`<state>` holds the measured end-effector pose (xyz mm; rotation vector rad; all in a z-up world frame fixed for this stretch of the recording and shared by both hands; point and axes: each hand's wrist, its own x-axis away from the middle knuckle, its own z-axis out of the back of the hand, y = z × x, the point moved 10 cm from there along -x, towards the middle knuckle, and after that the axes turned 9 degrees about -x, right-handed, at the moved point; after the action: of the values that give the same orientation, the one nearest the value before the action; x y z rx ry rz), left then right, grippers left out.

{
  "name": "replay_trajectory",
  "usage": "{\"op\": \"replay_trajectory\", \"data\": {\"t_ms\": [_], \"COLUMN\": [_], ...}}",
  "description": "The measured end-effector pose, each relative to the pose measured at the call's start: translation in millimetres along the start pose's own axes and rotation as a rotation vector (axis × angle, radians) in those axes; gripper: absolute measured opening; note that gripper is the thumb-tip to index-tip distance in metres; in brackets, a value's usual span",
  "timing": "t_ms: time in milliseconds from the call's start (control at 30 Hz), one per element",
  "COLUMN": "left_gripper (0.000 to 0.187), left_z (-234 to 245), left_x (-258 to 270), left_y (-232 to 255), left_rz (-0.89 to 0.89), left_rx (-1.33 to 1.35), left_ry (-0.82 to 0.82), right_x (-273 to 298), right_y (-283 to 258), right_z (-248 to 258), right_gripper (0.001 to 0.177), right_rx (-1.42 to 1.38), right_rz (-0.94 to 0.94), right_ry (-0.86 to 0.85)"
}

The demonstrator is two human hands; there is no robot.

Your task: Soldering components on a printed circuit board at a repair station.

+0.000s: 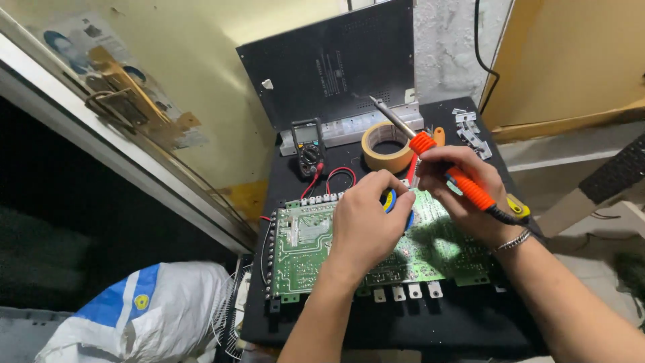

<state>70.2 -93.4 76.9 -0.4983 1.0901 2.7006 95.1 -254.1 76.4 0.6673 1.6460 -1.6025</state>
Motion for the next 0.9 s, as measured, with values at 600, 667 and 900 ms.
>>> {"op": "replay_trajectory", "data": {"t_ms": [600, 667, 900], "left_gripper": [0.025, 0.030, 0.036], "left_z": [-2, 3, 22], "left_x": [-6, -6, -11], "left_y": [-6, -6, -18], "left_rz": [-0.010, -0.014, -0.005], "left_rx": [0.024, 0.005, -0.245], "left_ry": [-0.040, -0.070, -0.091], "right_x": [3, 2, 12], "right_y": [5, 1, 6], "right_z": [4, 10, 19], "right_gripper": [0.020, 0.019, 0.021], "right_rx": [0.016, 0.048, 0.180], "right_rz": [0.017, 0.019, -0.070], "right_ry": [0.059, 0.088, 0.139]}}
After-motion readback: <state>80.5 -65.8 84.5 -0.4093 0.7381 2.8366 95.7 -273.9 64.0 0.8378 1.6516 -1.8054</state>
